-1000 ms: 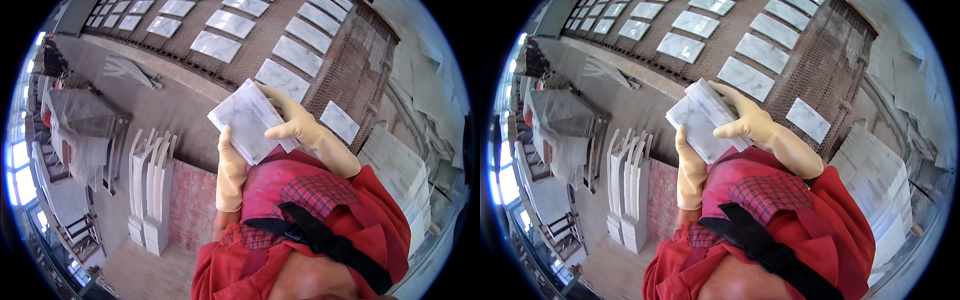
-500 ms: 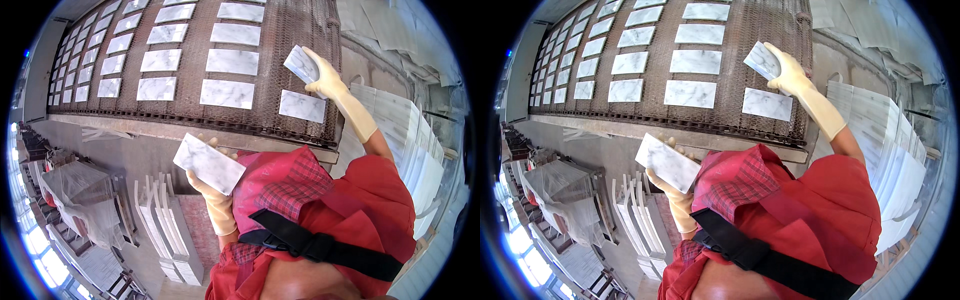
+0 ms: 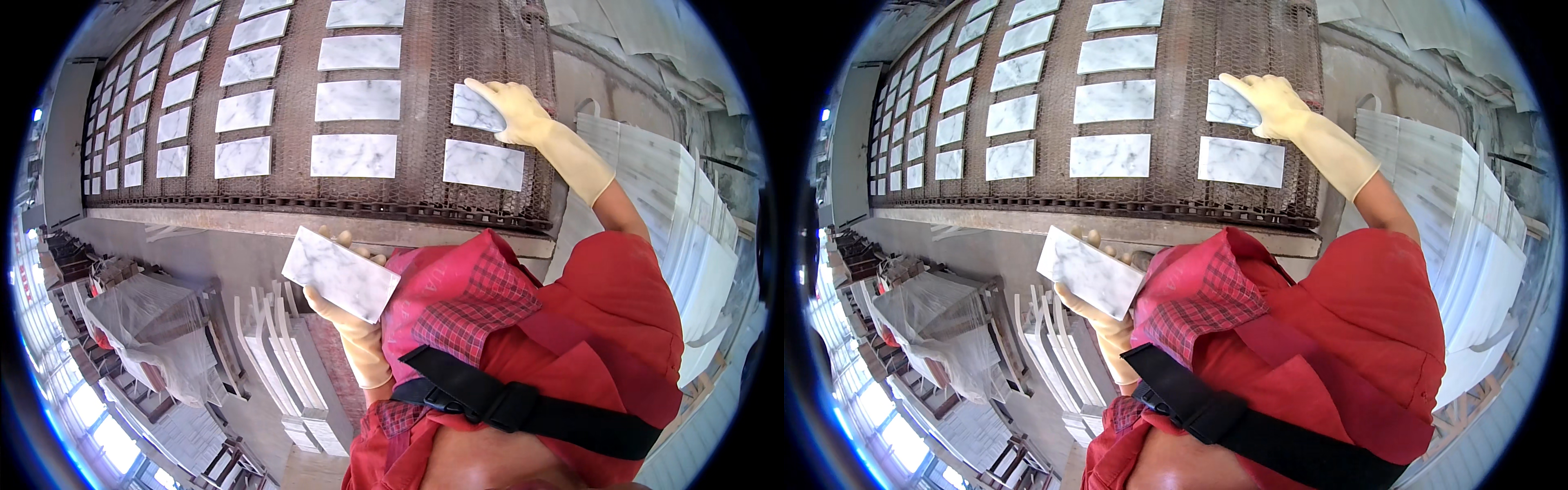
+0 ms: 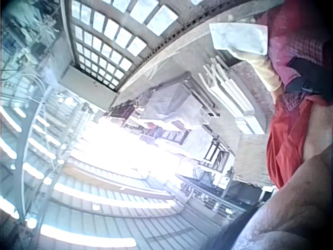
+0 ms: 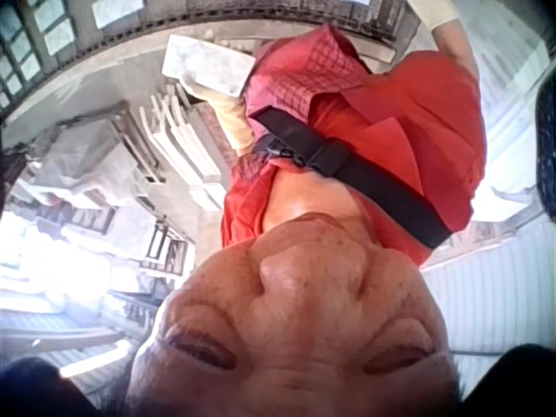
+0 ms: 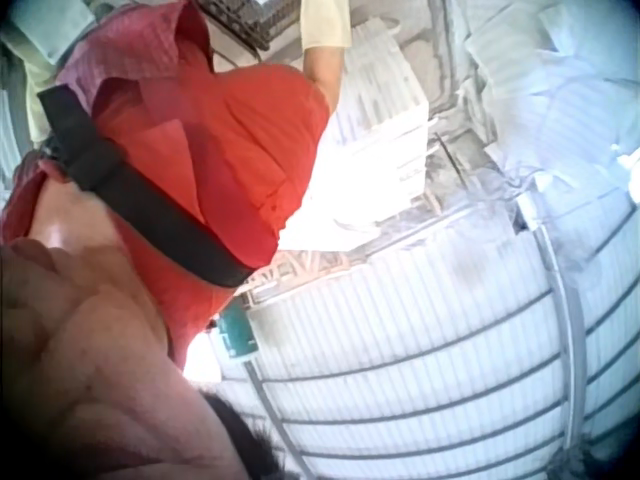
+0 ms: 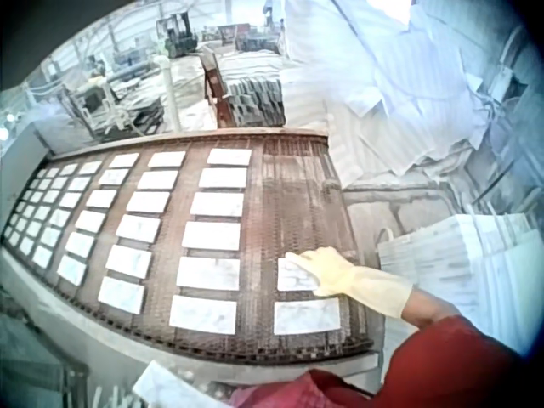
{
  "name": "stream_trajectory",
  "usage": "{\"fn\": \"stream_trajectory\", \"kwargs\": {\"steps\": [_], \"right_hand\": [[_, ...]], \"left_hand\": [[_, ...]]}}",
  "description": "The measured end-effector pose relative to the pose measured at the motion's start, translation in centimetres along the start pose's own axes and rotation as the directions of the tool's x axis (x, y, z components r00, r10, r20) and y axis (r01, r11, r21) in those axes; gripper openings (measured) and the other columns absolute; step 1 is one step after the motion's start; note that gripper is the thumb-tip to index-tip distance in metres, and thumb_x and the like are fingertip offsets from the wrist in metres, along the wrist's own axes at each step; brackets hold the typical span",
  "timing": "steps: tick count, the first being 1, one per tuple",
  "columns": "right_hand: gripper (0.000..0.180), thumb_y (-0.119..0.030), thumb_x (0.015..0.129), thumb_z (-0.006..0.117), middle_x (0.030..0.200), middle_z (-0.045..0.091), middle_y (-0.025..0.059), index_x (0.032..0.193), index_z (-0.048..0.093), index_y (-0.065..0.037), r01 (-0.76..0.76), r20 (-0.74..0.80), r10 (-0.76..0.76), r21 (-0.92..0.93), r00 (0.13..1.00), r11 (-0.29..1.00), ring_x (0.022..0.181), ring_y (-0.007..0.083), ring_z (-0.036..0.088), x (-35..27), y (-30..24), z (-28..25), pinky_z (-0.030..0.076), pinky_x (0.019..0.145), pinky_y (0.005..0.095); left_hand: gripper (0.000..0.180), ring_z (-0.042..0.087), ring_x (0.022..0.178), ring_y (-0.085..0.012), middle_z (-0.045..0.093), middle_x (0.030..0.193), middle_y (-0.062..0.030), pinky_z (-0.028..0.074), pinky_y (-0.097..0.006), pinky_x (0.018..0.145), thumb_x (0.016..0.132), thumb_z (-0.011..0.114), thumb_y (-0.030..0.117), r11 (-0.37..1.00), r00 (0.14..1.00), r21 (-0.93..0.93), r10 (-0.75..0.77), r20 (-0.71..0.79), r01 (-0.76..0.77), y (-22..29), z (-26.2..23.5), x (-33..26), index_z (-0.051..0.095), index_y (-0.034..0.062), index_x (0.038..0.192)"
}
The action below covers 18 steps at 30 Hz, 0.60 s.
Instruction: The person picks up rectangular white tiles from a stack on the floor and places them one by one onto a large metal mesh conveyor belt. The tiles are arranged in neat rows on the belt, which appears to be part of a drying or processing line.
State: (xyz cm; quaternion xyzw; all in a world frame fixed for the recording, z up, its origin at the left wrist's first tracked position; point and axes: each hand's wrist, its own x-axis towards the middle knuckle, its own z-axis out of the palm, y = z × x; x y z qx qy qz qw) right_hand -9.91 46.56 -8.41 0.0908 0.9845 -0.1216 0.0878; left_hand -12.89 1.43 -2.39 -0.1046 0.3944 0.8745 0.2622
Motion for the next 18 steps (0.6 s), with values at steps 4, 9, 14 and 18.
{"fn": "stream_trajectory", "kwargs": {"steps": [4,9,14,18], "right_hand": [[0.124,-0.009,0.061,0.096,0.130,0.070,0.0161,0.169,0.037,-0.020,0.011,0.020,-0.010,-0.051,1.000,0.999,0.117,0.0386,0.069,0.2,-0.2,-0.3,0.057,0.106,0.0459],[0.129,-0.014,0.059,0.100,0.129,0.070,0.0160,0.170,0.035,-0.020,0.038,0.020,-0.037,-0.068,0.999,0.997,0.117,0.0373,0.069,0.3,0.0,-0.1,0.056,0.106,0.0452],[0.132,-0.017,0.058,0.103,0.128,0.070,0.0158,0.171,0.034,-0.022,0.062,0.031,-0.061,-0.046,0.998,0.997,0.117,0.0368,0.069,0.7,0.3,0.1,0.056,0.106,0.0446],[0.131,-0.016,0.059,0.102,0.127,0.070,0.0158,0.171,0.034,-0.022,0.090,0.046,-0.091,0.023,0.995,0.996,0.117,0.0379,0.069,1.1,0.9,-0.6,0.057,0.106,0.0447]], "left_hand": [[0.107,0.069,0.104,-0.0250,0.067,0.141,-0.0088,0.061,-0.053,0.091,0.088,0.070,0.081,1.000,1.000,0.015,0.008,-0.004,-0.008,-0.4,0.2,-0.4,0.038,0.0182,0.169],[0.107,0.069,0.104,-0.0247,0.066,0.141,-0.0085,0.062,-0.053,0.091,0.087,0.069,0.082,0.998,0.998,0.050,0.029,-0.056,-0.027,-0.7,0.6,-1.1,0.039,0.0188,0.168],[0.109,0.068,0.104,-0.0248,0.065,0.142,-0.0088,0.062,-0.052,0.091,0.087,0.068,0.083,0.998,0.995,0.049,0.034,-0.094,-0.029,-1.1,0.6,-1.6,0.039,0.0171,0.169],[0.113,0.072,0.108,-0.0307,0.066,0.142,-0.0138,0.065,-0.056,0.093,0.090,0.066,0.083,0.998,0.998,-0.040,0.040,-0.054,-0.042,-1.7,-0.5,-1.8,0.031,0.0137,0.172]]}}
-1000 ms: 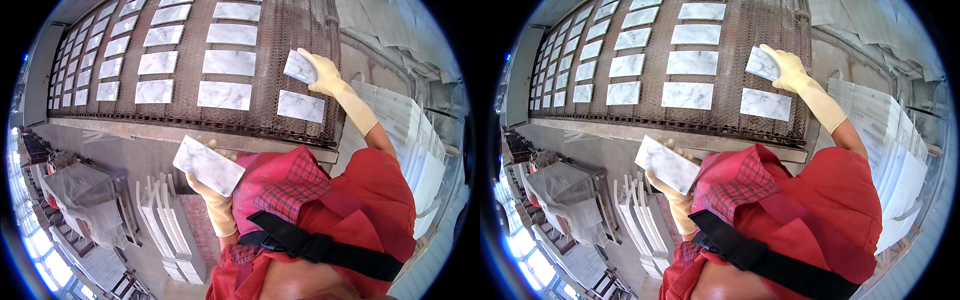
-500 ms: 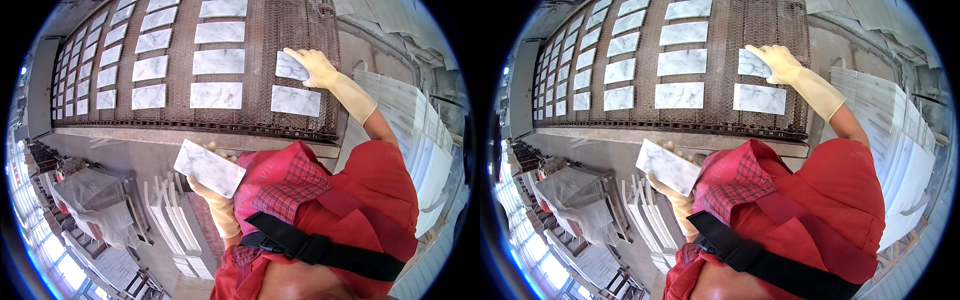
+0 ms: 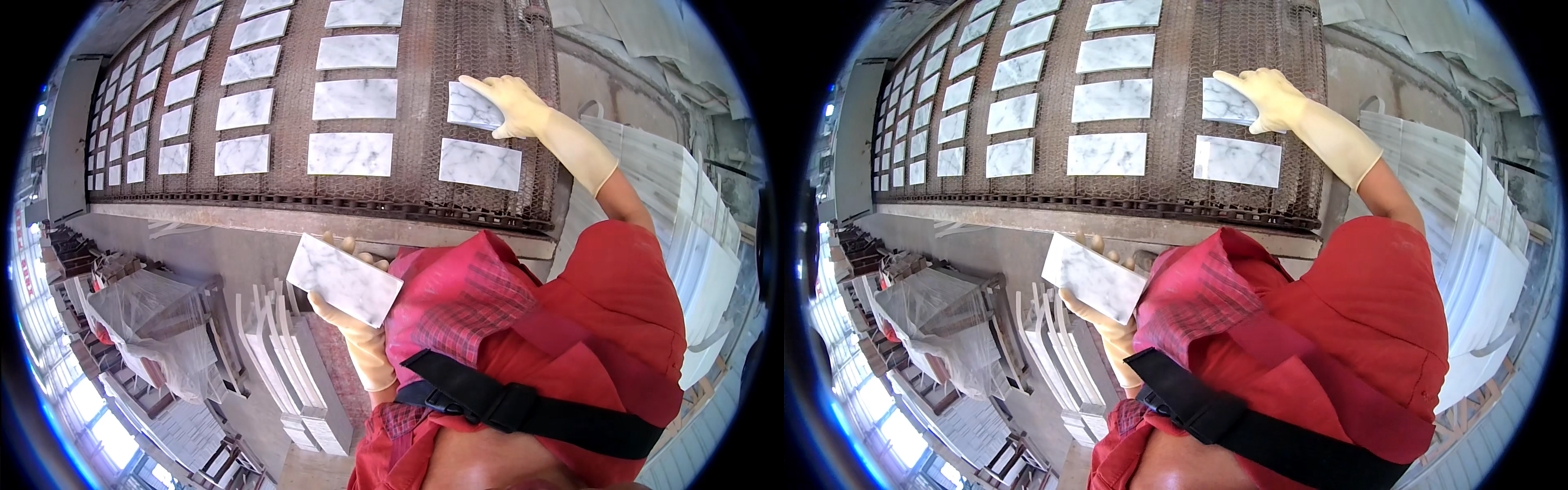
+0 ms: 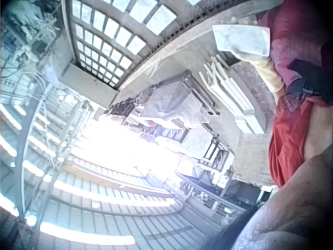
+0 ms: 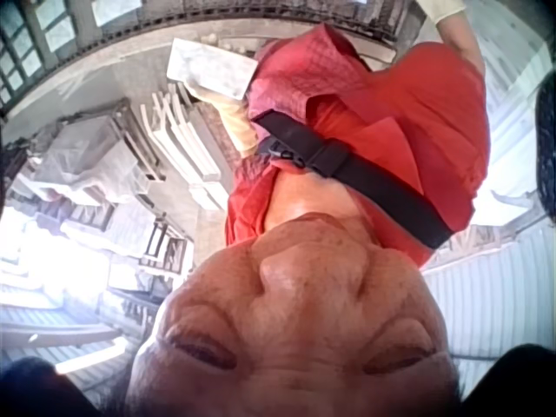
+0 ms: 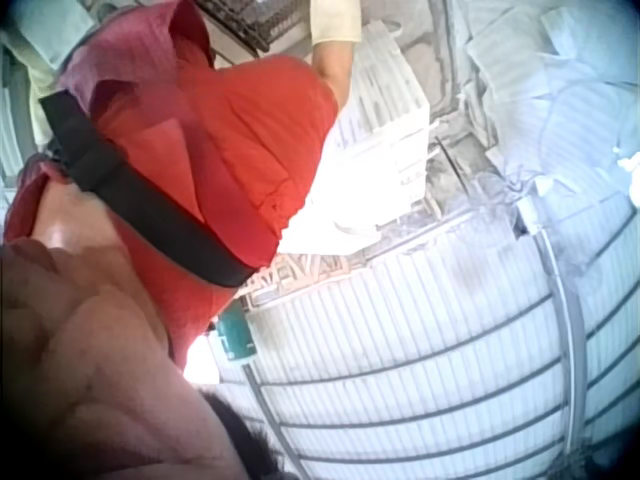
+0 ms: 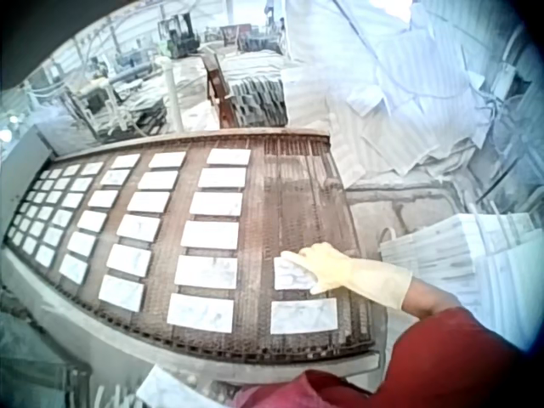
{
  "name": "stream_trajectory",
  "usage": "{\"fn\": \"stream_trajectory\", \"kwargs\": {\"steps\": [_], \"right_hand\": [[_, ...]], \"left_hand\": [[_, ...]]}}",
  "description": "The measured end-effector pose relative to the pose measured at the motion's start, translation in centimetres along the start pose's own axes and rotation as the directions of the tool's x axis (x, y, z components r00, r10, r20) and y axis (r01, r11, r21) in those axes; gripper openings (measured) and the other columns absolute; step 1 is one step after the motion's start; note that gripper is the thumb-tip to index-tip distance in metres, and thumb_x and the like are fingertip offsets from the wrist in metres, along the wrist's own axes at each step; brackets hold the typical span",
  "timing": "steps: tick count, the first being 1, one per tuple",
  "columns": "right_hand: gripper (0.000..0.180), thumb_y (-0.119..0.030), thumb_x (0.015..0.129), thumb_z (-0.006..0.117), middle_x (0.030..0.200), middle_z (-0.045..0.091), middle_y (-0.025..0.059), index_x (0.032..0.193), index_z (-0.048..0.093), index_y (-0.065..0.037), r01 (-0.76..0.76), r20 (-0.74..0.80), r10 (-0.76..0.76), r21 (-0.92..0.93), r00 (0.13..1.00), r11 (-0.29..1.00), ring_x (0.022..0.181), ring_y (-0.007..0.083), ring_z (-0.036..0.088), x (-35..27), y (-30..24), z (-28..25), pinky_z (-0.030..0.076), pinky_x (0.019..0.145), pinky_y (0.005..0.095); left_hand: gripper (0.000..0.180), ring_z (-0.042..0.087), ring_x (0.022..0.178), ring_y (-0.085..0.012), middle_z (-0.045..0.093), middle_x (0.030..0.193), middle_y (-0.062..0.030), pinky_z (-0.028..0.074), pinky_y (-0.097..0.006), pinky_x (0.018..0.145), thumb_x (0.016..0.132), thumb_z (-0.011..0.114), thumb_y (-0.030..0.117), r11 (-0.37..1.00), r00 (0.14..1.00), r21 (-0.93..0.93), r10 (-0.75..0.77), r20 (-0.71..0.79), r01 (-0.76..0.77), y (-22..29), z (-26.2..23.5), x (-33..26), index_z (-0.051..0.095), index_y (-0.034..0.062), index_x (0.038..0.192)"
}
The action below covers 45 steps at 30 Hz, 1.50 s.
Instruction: The person picks up rectangular white tiles from a stack on the floor and places them one by one onto a large metal mesh conveyor belt. The tiles are arranged in neat rows on the belt, which appears to be part of a drying or processing line.
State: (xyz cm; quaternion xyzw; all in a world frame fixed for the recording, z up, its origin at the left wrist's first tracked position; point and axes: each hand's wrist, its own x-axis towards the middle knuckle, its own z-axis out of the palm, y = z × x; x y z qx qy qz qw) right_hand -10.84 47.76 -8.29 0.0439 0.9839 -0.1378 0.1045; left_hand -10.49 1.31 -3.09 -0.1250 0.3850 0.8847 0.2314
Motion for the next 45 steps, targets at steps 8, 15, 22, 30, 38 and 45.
{"fn": "stream_trajectory", "kwargs": {"steps": [8,15,22,30,38,45], "right_hand": [[0.125,-0.005,0.059,0.093,0.135,0.069,0.0176,0.170,0.037,-0.020,-0.023,-0.064,0.032,0.134,0.997,0.991,0.125,0.0403,0.066,2.3,2.8,-3.1,0.054,0.112,0.0445],[0.120,-0.013,0.062,0.096,0.128,0.070,0.0168,0.167,0.041,-0.021,-0.112,-0.058,0.109,-0.063,0.992,0.992,0.117,0.0387,0.070,5.5,6.6,-2.3,0.058,0.105,0.0440],[0.113,-0.020,0.063,0.099,0.128,0.071,0.0155,0.163,0.047,-0.019,-0.071,-0.105,0.070,-0.004,0.992,0.997,0.119,0.0382,0.070,5.3,7.1,-3.6,0.057,0.106,0.0435],[0.104,-0.018,0.066,0.097,0.134,0.070,0.0163,0.160,0.052,-0.019,-0.118,-0.237,0.122,0.033,0.964,0.993,0.124,0.0398,0.067,8.8,12.5,-4.5,0.054,0.109,0.0459],[0.102,-0.011,0.071,0.096,0.148,0.065,0.0125,0.162,0.049,-0.020,-0.150,-0.177,0.152,0.026,0.972,0.988,0.133,0.0372,0.064,10.4,13.4,-4.0,0.053,0.115,0.0445],[0.084,-0.023,0.090,0.086,0.159,0.059,0.0133,0.164,0.048,-0.015,-0.119,-0.334,0.200,0.246,0.921,0.962,0.145,0.0325,0.057,5.8,1.9,-5.8,0.046,0.125,0.0443]], "left_hand": [[0.110,0.069,0.105,-0.0234,0.066,0.139,-0.0089,0.064,-0.047,0.087,0.088,0.066,0.085,0.994,0.998,0.104,0.036,-0.059,-0.030,0.2,0.8,-1.1,0.038,0.0143,0.168],[0.109,0.070,0.105,-0.0232,0.066,0.139,-0.0097,0.066,-0.046,0.086,0.089,0.067,0.084,0.994,0.995,0.109,0.023,-0.098,-0.012,0.0,1.6,-0.9,0.038,0.0138,0.168],[0.108,0.071,0.107,-0.0260,0.067,0.139,-0.0105,0.066,-0.050,0.087,0.089,0.069,0.081,0.997,0.997,0.081,0.013,-0.072,-0.007,-0.5,1.0,-0.5,0.037,0.0150,0.169],[0.109,0.070,0.103,-0.0269,0.067,0.136,-0.0095,0.064,-0.053,0.087,0.089,0.068,0.081,0.999,0.999,0.042,-0.027,-0.039,0.028,-1.1,0.4,-0.4,0.035,0.0161,0.170],[0.110,0.070,0.103,-0.0293,0.068,0.135,-0.0096,0.062,-0.054,0.087,0.087,0.069,0.082,0.996,0.998,0.081,-0.045,-0.042,0.048,-1.4,0.3,0.0,0.035,0.0180,0.170],[0.102,0.069,0.111,-0.0336,0.066,0.142,-0.0132,0.058,-0.059,0.096,0.090,0.069,0.078,0.993,0.994,0.064,-0.096,-0.053,0.099,-1.4,0.5,1.3,0.042,0.0155,0.165]]}}
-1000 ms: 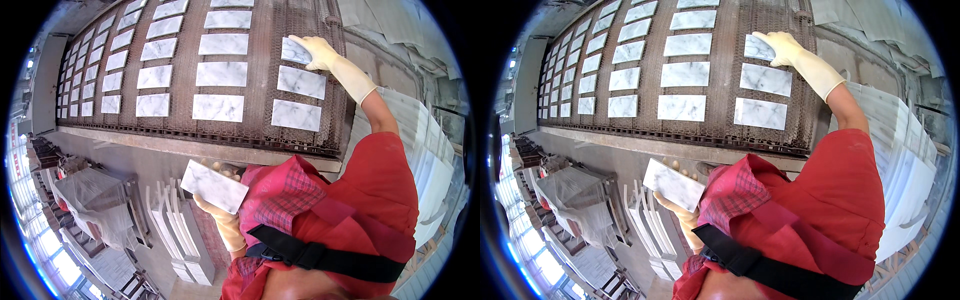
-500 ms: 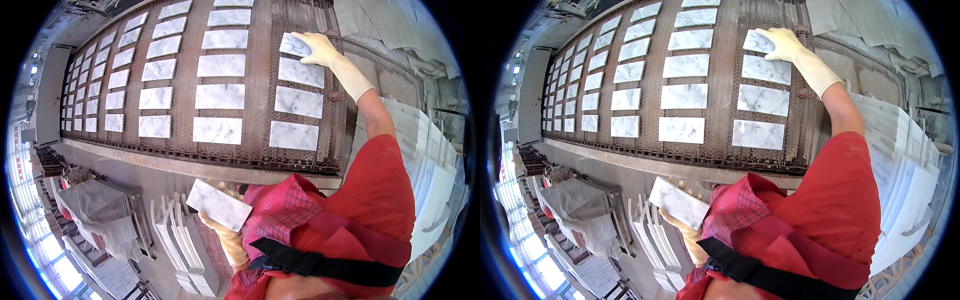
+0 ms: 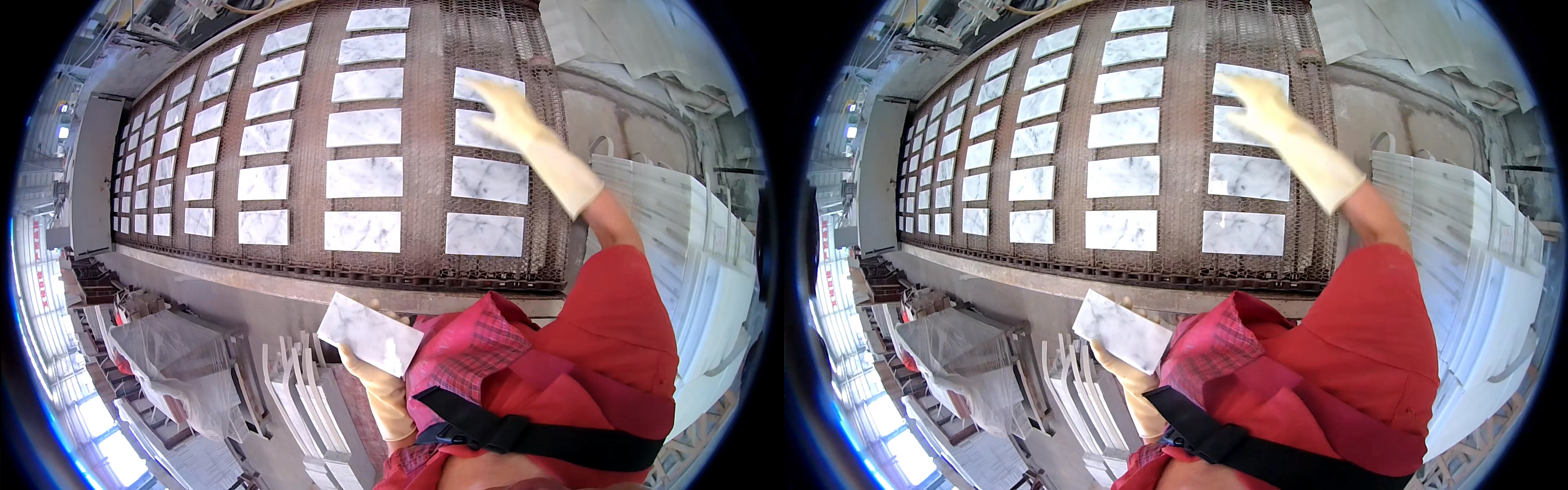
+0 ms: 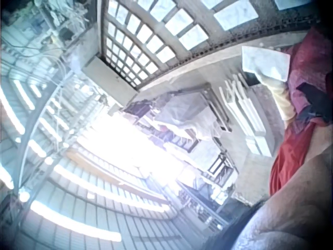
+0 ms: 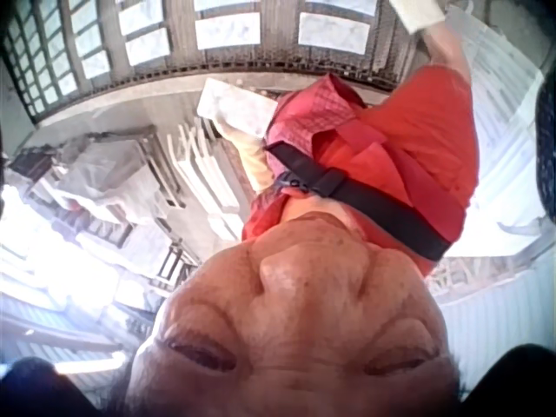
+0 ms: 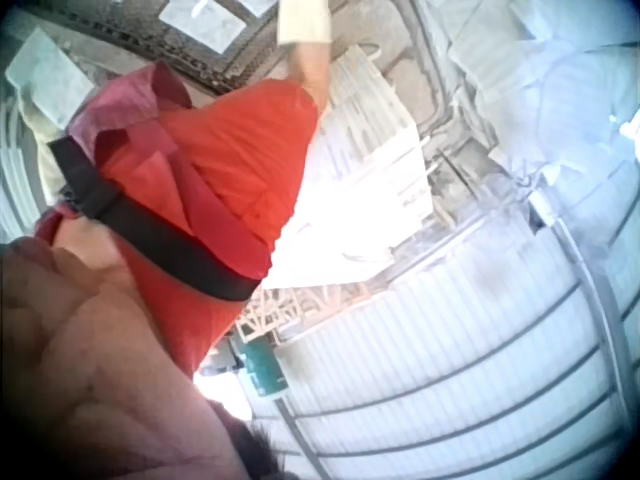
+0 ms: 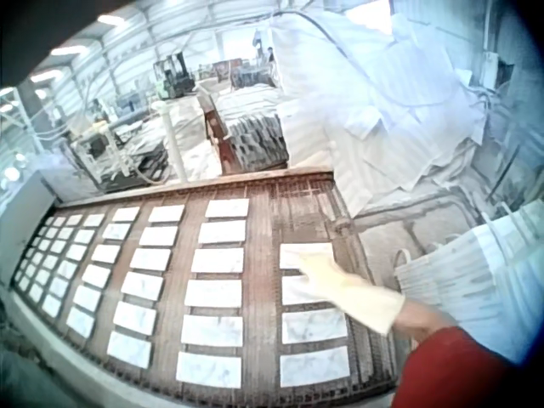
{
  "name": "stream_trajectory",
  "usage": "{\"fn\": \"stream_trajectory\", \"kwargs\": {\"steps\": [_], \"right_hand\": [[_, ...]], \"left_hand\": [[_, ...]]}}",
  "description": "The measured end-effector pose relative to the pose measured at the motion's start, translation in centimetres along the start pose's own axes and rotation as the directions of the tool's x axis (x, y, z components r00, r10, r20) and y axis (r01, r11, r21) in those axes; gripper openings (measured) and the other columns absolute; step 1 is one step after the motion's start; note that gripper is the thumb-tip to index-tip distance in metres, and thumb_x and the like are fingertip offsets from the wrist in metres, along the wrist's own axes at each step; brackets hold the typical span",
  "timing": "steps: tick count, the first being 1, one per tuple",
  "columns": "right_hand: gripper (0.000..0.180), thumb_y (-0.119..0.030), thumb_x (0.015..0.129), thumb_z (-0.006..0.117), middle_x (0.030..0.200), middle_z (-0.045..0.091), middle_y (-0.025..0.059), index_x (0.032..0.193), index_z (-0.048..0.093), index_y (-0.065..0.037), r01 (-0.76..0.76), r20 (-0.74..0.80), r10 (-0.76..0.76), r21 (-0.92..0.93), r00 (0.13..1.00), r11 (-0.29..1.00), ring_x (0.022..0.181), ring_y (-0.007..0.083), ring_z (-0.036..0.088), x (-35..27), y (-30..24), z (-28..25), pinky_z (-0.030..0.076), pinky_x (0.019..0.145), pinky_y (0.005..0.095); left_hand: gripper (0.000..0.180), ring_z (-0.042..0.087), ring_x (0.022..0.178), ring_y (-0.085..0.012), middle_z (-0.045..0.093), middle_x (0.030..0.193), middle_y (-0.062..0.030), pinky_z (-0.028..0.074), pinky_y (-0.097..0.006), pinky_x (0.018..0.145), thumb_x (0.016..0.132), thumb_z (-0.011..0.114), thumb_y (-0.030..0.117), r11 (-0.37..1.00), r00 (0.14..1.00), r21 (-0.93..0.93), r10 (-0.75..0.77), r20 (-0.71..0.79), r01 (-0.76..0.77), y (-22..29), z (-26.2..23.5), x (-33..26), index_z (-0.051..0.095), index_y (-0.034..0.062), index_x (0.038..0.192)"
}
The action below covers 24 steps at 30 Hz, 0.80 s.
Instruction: The person picks up rectangular white tiles from a stack on the floor and places them one by one onto a large metal mesh conveyor belt. The tiles are arranged in neat rows on the belt, which appears to be part of a drying or processing line.
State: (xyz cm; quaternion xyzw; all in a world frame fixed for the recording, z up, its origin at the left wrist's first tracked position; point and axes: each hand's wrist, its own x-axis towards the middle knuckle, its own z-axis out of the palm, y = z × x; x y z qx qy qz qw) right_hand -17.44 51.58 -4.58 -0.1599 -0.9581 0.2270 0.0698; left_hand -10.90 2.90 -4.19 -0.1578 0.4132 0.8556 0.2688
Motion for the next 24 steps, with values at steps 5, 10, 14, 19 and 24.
{"fn": "stream_trajectory", "kwargs": {"steps": [5,10,14,19,24], "right_hand": [[0.085,-0.034,0.093,0.086,0.168,0.050,0.0197,0.165,0.048,-0.012,0.086,0.317,-0.373,0.650,0.872,0.755,0.152,0.0368,0.051,-11.3,-14.0,2.6,0.040,0.128,0.0483],[0.114,-0.046,0.084,0.093,0.165,0.047,0.0269,0.173,0.030,-0.014,-0.194,0.505,-0.266,0.686,0.821,0.701,0.153,0.0435,0.046,-16.4,-20.7,5.4,0.040,0.126,0.0498],[0.121,-0.040,0.081,0.094,0.164,0.047,0.0264,0.176,0.023,-0.013,-0.360,0.621,-0.116,0.585,0.775,0.727,0.152,0.0433,0.047,-16.4,-21.2,6.0,0.041,0.125,0.0465],[0.129,-0.041,0.073,0.095,0.164,0.048,0.0257,0.176,0.023,-0.012,-0.472,0.700,-0.100,0.572,0.707,0.671,0.150,0.0395,0.051,-16.6,-20.0,5.6,0.042,0.125,0.0433],[0.125,-0.038,0.075,0.095,0.161,0.052,0.0260,0.175,0.027,-0.010,-0.408,0.608,-0.151,0.676,0.780,0.614,0.148,0.0377,0.054,-17.8,-18.6,7.2,0.043,0.123,0.0424]], "left_hand": [[0.102,0.062,0.131,-0.0348,0.059,0.153,-0.0172,0.053,-0.058,0.110,0.092,0.069,0.073,0.993,0.999,0.114,0.013,0.032,-0.017,0.8,4.0,2.2,0.038,0.0116,0.168],[0.090,0.054,0.147,-0.0380,0.055,0.162,-0.0177,0.042,-0.056,0.124,0.099,0.063,0.065,0.976,0.988,0.160,-0.151,0.008,0.148,-0.4,2.8,4.4,0.046,0.0059,0.164],[0.074,0.060,0.139,-0.0340,0.058,0.155,-0.0166,0.048,-0.051,0.117,0.104,0.070,0.044,0.965,0.988,0.229,-0.108,-0.109,0.131,-0.9,4.5,4.1,0.045,0.0054,0.162],[0.073,0.061,0.136,-0.0314,0.058,0.154,-0.0160,0.049,-0.048,0.115,0.105,0.073,0.034,0.911,0.986,0.384,-0.114,-0.119,0.151,-1.2,5.2,3.0,0.043,0.0037,0.163],[0.074,0.061,0.135,-0.0316,0.059,0.151,-0.0164,0.050,-0.049,0.113,0.101,0.076,0.029,0.927,0.990,0.351,-0.099,-0.101,0.129,-1.2,5.8,2.2,0.043,0.0024,0.162]]}}
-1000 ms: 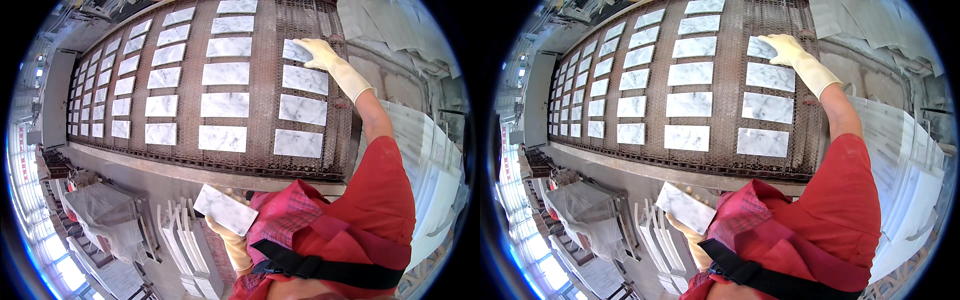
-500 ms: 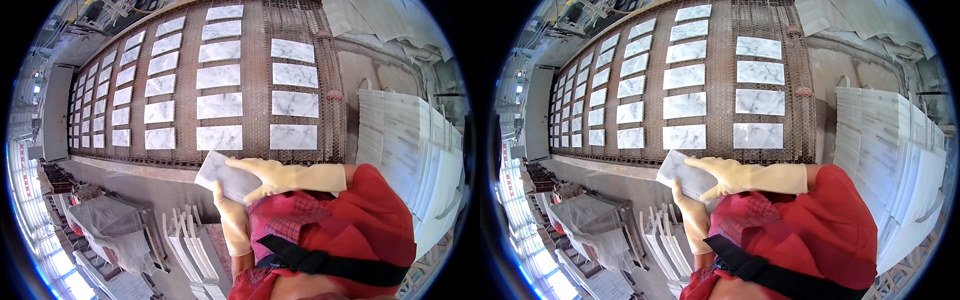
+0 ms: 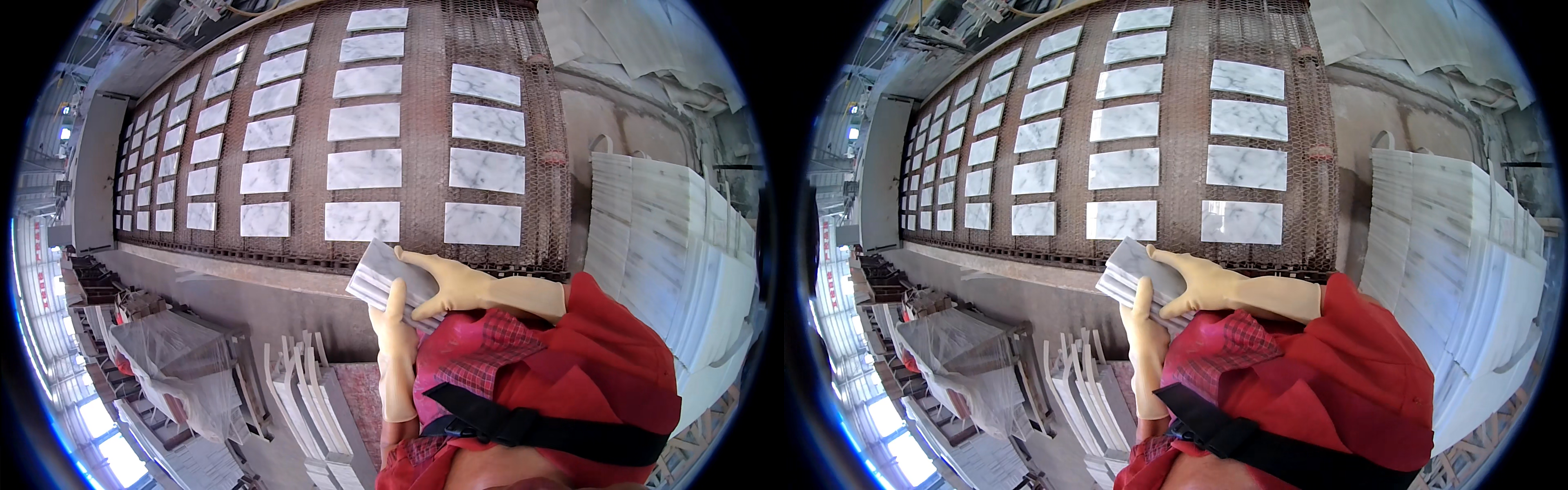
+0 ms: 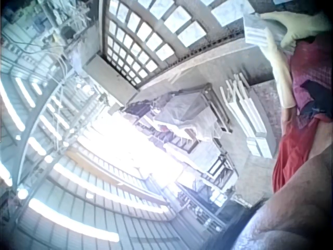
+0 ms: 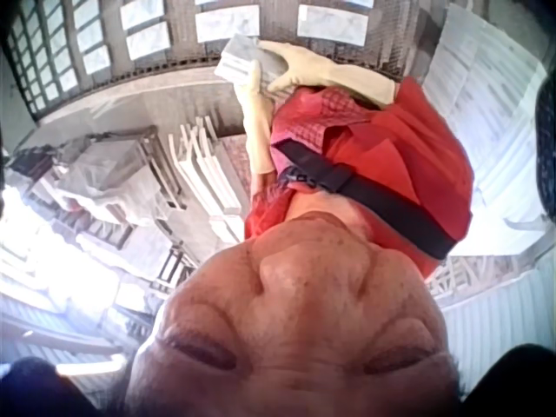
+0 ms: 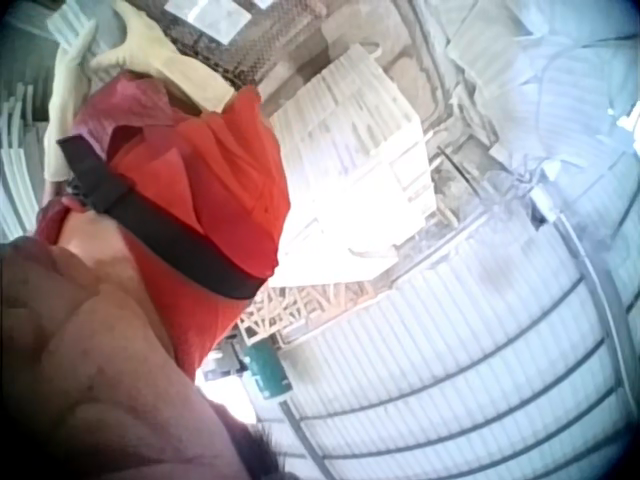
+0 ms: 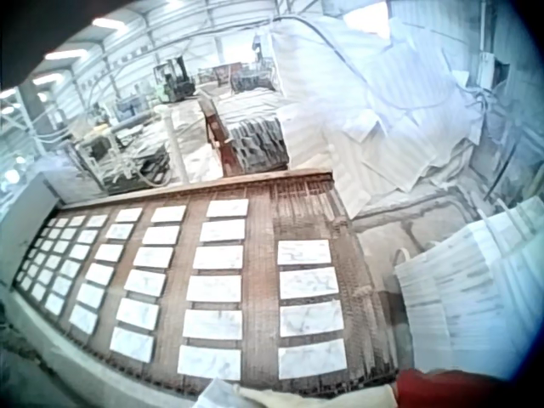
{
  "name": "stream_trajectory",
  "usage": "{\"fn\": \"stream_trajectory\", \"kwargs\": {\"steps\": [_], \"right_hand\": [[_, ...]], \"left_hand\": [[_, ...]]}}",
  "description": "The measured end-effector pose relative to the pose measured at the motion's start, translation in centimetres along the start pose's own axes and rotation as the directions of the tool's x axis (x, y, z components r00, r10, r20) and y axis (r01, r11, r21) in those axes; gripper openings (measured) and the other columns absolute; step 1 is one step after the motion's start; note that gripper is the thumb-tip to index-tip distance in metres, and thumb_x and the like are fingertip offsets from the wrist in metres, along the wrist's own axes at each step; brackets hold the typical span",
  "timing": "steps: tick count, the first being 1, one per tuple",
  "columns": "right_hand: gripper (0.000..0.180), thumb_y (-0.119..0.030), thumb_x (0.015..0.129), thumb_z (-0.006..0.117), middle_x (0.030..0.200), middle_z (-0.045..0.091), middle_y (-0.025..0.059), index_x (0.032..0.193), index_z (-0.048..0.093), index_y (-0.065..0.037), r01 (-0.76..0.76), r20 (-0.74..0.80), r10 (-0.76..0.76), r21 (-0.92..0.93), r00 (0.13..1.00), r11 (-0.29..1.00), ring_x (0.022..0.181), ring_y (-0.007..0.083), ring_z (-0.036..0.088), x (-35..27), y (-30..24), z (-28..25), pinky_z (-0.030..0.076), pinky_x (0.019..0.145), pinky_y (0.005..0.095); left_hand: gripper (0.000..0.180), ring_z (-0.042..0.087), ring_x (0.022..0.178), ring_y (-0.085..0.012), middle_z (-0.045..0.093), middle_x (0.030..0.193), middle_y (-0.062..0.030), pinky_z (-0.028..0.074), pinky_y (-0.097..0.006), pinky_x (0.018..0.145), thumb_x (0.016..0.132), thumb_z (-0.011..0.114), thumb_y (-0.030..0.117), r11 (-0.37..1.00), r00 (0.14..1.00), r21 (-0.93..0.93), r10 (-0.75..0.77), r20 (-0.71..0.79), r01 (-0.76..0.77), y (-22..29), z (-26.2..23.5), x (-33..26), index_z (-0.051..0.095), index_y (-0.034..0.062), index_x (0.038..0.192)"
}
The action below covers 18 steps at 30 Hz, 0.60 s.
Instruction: The person picks up rectangular white tiles from a stack on the floor and places them one by one onto a large metal mesh conveyor belt. The tiles are arranged in neat rows on the belt, which appears to be part of a drying or processing line.
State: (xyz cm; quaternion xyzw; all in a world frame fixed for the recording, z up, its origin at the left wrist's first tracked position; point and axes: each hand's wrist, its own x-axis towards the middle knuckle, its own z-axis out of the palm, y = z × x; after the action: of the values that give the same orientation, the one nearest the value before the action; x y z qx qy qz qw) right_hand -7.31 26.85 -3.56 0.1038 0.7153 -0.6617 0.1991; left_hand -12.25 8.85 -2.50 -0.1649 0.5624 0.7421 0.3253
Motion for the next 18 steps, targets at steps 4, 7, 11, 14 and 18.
{"fn": "stream_trajectory", "kwargs": {"steps": [4,7,11,14,18], "right_hand": [[0.119,-0.035,0.075,0.094,0.159,0.055,0.0264,0.174,0.031,-0.011,-0.061,0.086,0.040,0.251,0.995,0.966,0.148,0.0368,0.054,0.0,0.3,-1.9,0.045,0.121,0.0431],[0.111,-0.026,0.079,0.091,0.152,0.061,0.0249,0.173,0.034,-0.011,-0.069,0.102,0.022,0.490,0.995,0.869,0.140,0.0335,0.058,0.2,1.9,-3.5,0.048,0.116,0.0425],[0.111,-0.017,0.074,0.092,0.157,0.058,0.0230,0.172,0.039,-0.019,-0.056,-0.098,0.109,0.432,0.989,0.900,0.138,0.0355,0.060,0.0,0.5,-9.9,0.050,0.116,0.0460],[0.114,-0.011,0.070,0.092,0.158,0.058,0.0206,0.171,0.041,-0.023,-0.045,-0.351,0.137,0.258,0.926,0.965,0.139,0.0363,0.060,1.2,-1.7,-16.5,0.051,0.116,0.0474],[0.111,-0.009,0.067,0.090,0.145,0.066,0.0195,0.168,0.045,-0.022,-0.058,-0.615,-0.160,-0.318,0.772,0.946,0.128,0.0344,0.066,5.3,-1.3,-27.6,0.053,0.115,0.0441]], "left_hand": [[0.074,0.063,0.132,-0.0328,0.060,0.148,-0.0167,0.051,-0.050,0.112,0.099,0.077,0.025,0.996,0.998,-0.077,-0.037,0.046,0.040,0.0,-0.8,0.1,0.044,0.0026,0.161],[0.079,0.063,0.135,-0.0378,0.059,0.152,-0.0224,0.051,-0.053,0.116,0.098,0.074,0.031,0.963,0.983,-0.242,-0.079,0.167,0.118,-0.8,-1.1,0.5,0.041,-0.0038,0.161],[0.086,0.058,0.141,-0.0442,0.056,0.154,-0.0308,0.045,-0.057,0.123,0.097,0.073,0.036,0.938,0.980,-0.325,-0.056,0.193,0.117,-1.0,-1.3,0.5,0.038,-0.0076,0.162],[0.096,0.056,0.143,-0.0468,0.054,0.155,-0.0332,0.041,-0.059,0.126,0.094,0.075,0.046,0.965,0.991,-0.250,-0.049,0.121,0.078,-0.9,-2.1,-0.1,0.037,-0.0081,0.163],[0.095,0.057,0.141,-0.0441,0.056,0.154,-0.0318,0.041,-0.057,0.126,0.094,0.073,0.052,0.959,0.996,-0.271,-0.085,0.020,0.087,-1.3,-2.4,-1.3,0.041,-0.0054,0.163]]}}
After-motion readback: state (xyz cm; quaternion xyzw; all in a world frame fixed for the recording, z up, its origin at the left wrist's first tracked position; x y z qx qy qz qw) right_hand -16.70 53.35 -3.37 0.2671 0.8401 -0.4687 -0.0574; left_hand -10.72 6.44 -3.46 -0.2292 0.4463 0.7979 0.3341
